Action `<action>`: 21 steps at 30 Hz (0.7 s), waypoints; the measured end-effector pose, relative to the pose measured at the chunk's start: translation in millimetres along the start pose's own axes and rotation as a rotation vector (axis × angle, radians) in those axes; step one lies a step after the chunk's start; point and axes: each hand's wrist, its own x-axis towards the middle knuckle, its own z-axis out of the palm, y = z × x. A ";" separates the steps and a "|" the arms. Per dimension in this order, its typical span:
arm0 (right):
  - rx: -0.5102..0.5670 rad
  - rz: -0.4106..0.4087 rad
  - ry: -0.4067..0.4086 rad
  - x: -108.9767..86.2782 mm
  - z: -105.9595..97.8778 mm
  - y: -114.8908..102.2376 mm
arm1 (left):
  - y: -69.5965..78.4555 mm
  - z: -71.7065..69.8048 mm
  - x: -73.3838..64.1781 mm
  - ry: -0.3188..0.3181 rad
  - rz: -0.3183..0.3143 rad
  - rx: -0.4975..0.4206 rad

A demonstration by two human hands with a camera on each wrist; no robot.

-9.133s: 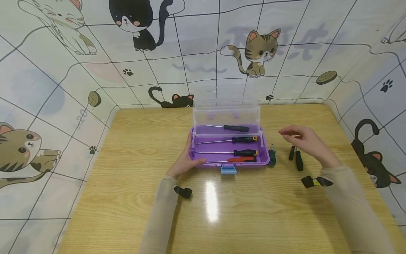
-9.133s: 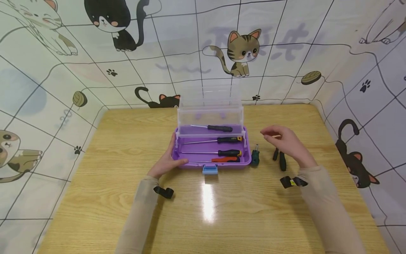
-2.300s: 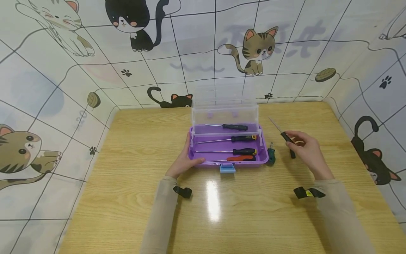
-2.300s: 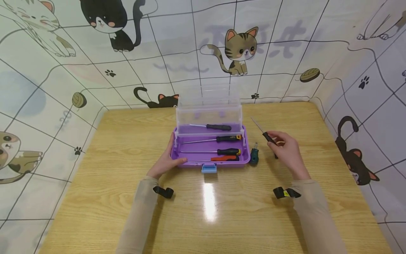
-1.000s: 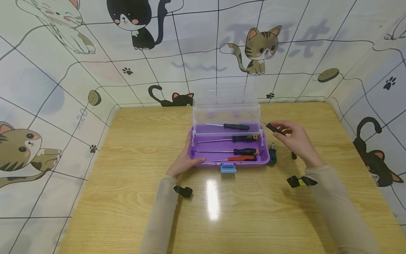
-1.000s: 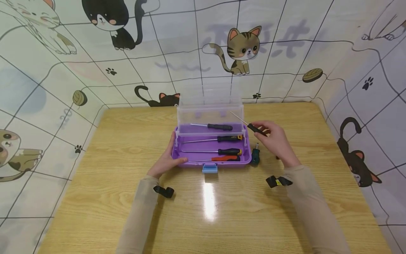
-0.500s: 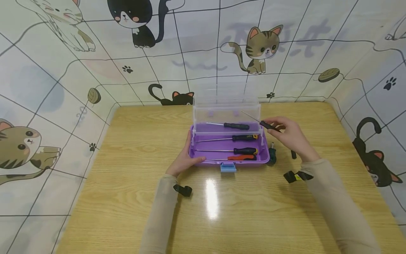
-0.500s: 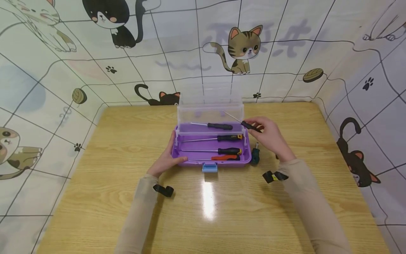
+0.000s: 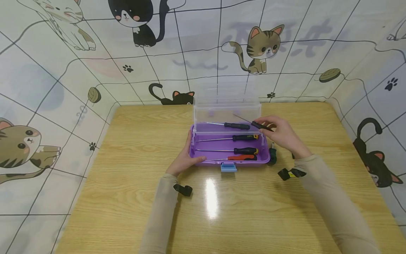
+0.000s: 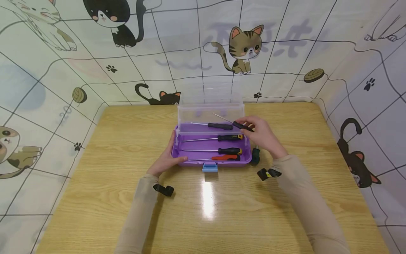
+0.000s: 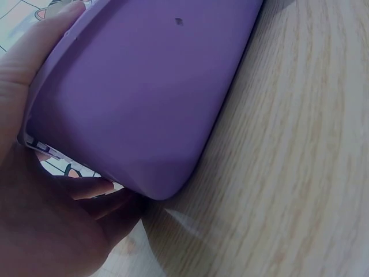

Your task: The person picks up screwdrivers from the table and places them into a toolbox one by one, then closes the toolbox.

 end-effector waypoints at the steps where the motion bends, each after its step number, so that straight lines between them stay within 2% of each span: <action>1: 0.005 -0.003 -0.005 0.8 0.6 -0.5 | 0.1 0.1 0.2 0.000 0.002 -0.002; 9: 0.017 -0.020 -0.049 7.9 4.2 -4.2 | 0.4 -0.2 0.2 -0.003 -0.010 0.003; 21: 0.029 -0.018 -0.106 19.0 11.7 -10.4 | -0.6 0.3 0.6 -0.004 0.009 0.005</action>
